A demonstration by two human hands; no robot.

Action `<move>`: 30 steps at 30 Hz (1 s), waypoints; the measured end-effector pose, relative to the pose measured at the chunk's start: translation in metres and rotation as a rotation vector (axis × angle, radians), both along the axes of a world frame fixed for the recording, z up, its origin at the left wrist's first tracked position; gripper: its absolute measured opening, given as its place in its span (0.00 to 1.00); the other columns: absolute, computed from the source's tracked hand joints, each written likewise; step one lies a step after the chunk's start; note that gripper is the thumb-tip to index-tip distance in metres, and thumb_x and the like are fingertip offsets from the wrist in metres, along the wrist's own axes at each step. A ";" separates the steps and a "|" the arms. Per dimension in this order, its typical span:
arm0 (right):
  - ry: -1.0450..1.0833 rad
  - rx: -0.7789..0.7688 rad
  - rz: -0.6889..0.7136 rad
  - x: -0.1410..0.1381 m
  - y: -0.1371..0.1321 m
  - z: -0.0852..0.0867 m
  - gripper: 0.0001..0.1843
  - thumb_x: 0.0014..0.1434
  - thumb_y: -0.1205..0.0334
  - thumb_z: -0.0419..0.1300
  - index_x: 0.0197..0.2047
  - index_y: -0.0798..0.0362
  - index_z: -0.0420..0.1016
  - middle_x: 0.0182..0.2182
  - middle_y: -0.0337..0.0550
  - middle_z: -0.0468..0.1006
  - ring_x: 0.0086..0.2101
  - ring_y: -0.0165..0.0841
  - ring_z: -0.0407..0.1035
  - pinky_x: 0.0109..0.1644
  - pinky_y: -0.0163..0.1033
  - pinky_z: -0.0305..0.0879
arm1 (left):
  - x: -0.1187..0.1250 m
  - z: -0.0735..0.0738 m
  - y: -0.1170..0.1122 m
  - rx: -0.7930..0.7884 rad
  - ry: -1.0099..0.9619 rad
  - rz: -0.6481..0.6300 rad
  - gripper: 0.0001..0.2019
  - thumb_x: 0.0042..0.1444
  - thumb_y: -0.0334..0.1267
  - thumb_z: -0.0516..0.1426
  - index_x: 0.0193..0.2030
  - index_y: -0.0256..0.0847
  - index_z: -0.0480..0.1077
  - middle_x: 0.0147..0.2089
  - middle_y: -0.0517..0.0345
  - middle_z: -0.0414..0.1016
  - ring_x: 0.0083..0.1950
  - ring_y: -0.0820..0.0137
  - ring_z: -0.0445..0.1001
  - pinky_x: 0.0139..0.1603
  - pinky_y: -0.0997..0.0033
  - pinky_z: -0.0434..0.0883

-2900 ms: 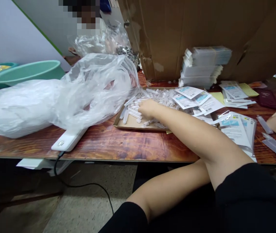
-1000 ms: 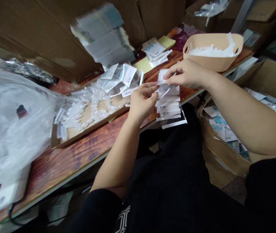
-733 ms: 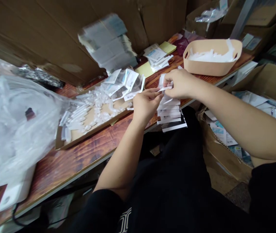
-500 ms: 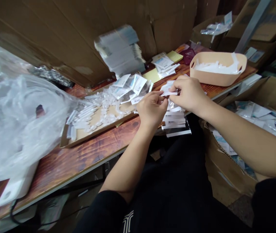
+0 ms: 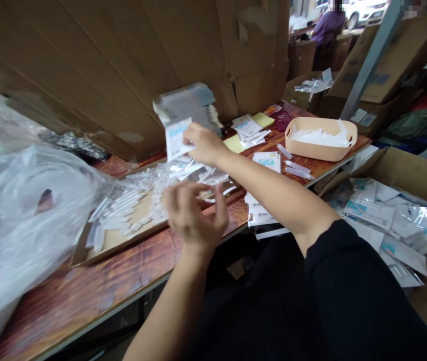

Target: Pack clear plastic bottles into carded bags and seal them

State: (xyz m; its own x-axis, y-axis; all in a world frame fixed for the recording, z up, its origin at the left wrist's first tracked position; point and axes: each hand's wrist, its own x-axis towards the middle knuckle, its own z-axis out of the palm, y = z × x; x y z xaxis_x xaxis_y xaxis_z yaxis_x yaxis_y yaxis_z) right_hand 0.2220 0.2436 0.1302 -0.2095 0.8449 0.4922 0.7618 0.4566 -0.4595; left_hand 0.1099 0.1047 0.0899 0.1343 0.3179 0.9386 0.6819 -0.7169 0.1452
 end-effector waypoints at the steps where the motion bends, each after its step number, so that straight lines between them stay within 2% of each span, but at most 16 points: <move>1: -0.053 -0.068 0.015 0.000 0.004 -0.004 0.17 0.58 0.64 0.69 0.51 0.56 0.81 0.58 0.53 0.75 0.56 0.43 0.72 0.62 0.45 0.67 | 0.003 -0.010 -0.005 -0.045 0.116 -0.070 0.04 0.61 0.32 0.61 0.39 0.42 0.69 0.38 0.54 0.73 0.41 0.66 0.73 0.40 0.67 0.73; 3: -0.098 -0.106 0.006 0.011 -0.002 -0.011 0.27 0.56 0.55 0.73 0.57 0.54 0.80 0.63 0.54 0.72 0.59 0.46 0.70 0.64 0.48 0.65 | 0.011 -0.029 -0.012 -0.153 0.306 -0.179 0.04 0.63 0.31 0.58 0.37 0.42 0.69 0.38 0.53 0.74 0.40 0.65 0.72 0.38 0.68 0.72; 4: -0.101 -0.078 -0.022 0.021 -0.011 -0.014 0.28 0.58 0.53 0.71 0.60 0.53 0.78 0.64 0.54 0.71 0.60 0.46 0.70 0.65 0.48 0.65 | 0.016 -0.036 -0.013 -0.219 0.360 -0.218 0.04 0.64 0.30 0.58 0.37 0.42 0.69 0.39 0.53 0.75 0.42 0.65 0.73 0.38 0.68 0.72; 6: -0.109 0.008 -0.119 0.055 -0.038 -0.018 0.23 0.63 0.55 0.65 0.59 0.53 0.78 0.60 0.54 0.74 0.57 0.44 0.72 0.63 0.47 0.66 | 0.024 -0.046 -0.011 -0.344 0.425 -0.279 0.04 0.65 0.30 0.56 0.39 0.42 0.70 0.43 0.52 0.77 0.46 0.64 0.74 0.40 0.68 0.74; 8: -0.153 0.049 -0.305 0.099 -0.072 -0.021 0.15 0.66 0.57 0.58 0.49 0.54 0.82 0.50 0.52 0.80 0.49 0.43 0.75 0.56 0.47 0.68 | 0.031 -0.052 -0.004 -0.446 0.466 -0.315 0.04 0.66 0.30 0.56 0.43 0.41 0.72 0.47 0.50 0.79 0.51 0.63 0.75 0.46 0.66 0.75; 11: -0.277 -0.132 -0.572 0.165 -0.120 -0.034 0.11 0.63 0.58 0.58 0.39 0.52 0.82 0.36 0.48 0.82 0.37 0.43 0.75 0.45 0.46 0.69 | 0.040 -0.056 0.006 -0.544 0.522 -0.326 0.09 0.68 0.33 0.56 0.53 0.39 0.73 0.54 0.47 0.79 0.59 0.59 0.75 0.54 0.59 0.74; 12: -0.322 -0.229 -0.603 0.182 -0.133 -0.041 0.12 0.63 0.57 0.58 0.39 0.52 0.82 0.34 0.48 0.82 0.36 0.43 0.75 0.42 0.47 0.69 | 0.043 -0.058 0.008 -0.571 0.544 -0.322 0.11 0.68 0.33 0.56 0.55 0.39 0.73 0.55 0.46 0.79 0.60 0.58 0.75 0.55 0.57 0.73; 14: -0.392 -0.329 -0.586 0.203 -0.154 -0.059 0.13 0.62 0.55 0.60 0.42 0.52 0.82 0.38 0.51 0.84 0.38 0.46 0.77 0.43 0.48 0.71 | 0.047 -0.061 0.008 -0.620 0.584 -0.301 0.12 0.69 0.34 0.56 0.56 0.38 0.73 0.55 0.46 0.80 0.59 0.58 0.76 0.55 0.55 0.72; 18: -0.452 -0.280 -0.525 0.205 -0.167 -0.091 0.20 0.64 0.57 0.58 0.54 0.58 0.81 0.46 0.59 0.82 0.47 0.50 0.76 0.54 0.52 0.73 | 0.047 -0.063 0.004 -0.662 0.619 -0.241 0.10 0.71 0.35 0.53 0.46 0.38 0.76 0.49 0.46 0.80 0.52 0.58 0.77 0.49 0.56 0.71; 21: -0.461 -0.236 -0.519 0.195 -0.156 -0.099 0.21 0.67 0.60 0.52 0.54 0.58 0.81 0.47 0.62 0.79 0.49 0.51 0.74 0.57 0.54 0.71 | 0.045 -0.062 0.004 -0.692 0.627 -0.214 0.10 0.70 0.33 0.53 0.41 0.38 0.76 0.45 0.46 0.79 0.49 0.58 0.76 0.48 0.58 0.71; 23: -0.470 -0.187 -0.521 0.192 -0.144 -0.098 0.20 0.67 0.59 0.52 0.50 0.57 0.82 0.48 0.63 0.77 0.51 0.53 0.72 0.57 0.57 0.69 | 0.044 -0.062 0.006 -0.713 0.610 -0.204 0.08 0.69 0.33 0.54 0.41 0.38 0.75 0.44 0.46 0.79 0.49 0.58 0.75 0.48 0.58 0.71; 25: -0.465 -0.082 -0.512 0.193 -0.133 -0.094 0.14 0.63 0.58 0.56 0.41 0.53 0.82 0.45 0.61 0.77 0.49 0.53 0.70 0.53 0.56 0.69 | 0.043 -0.063 0.008 -0.724 0.577 -0.206 0.07 0.69 0.34 0.56 0.42 0.38 0.75 0.45 0.46 0.78 0.49 0.58 0.74 0.49 0.58 0.72; 28: -0.409 0.081 -0.459 0.195 -0.123 -0.082 0.05 0.55 0.57 0.61 0.29 0.47 0.75 0.31 0.54 0.74 0.37 0.46 0.69 0.40 0.51 0.65 | 0.043 -0.065 0.008 -0.749 0.553 -0.218 0.08 0.70 0.36 0.55 0.44 0.38 0.76 0.46 0.47 0.77 0.51 0.58 0.72 0.50 0.59 0.72; 30: -0.355 0.137 -0.429 0.189 -0.120 -0.070 0.05 0.55 0.57 0.61 0.29 0.43 0.71 0.25 0.50 0.71 0.30 0.43 0.65 0.36 0.50 0.61 | 0.043 -0.067 0.006 -0.766 0.555 -0.232 0.10 0.71 0.38 0.54 0.46 0.38 0.76 0.47 0.47 0.76 0.52 0.59 0.71 0.49 0.59 0.72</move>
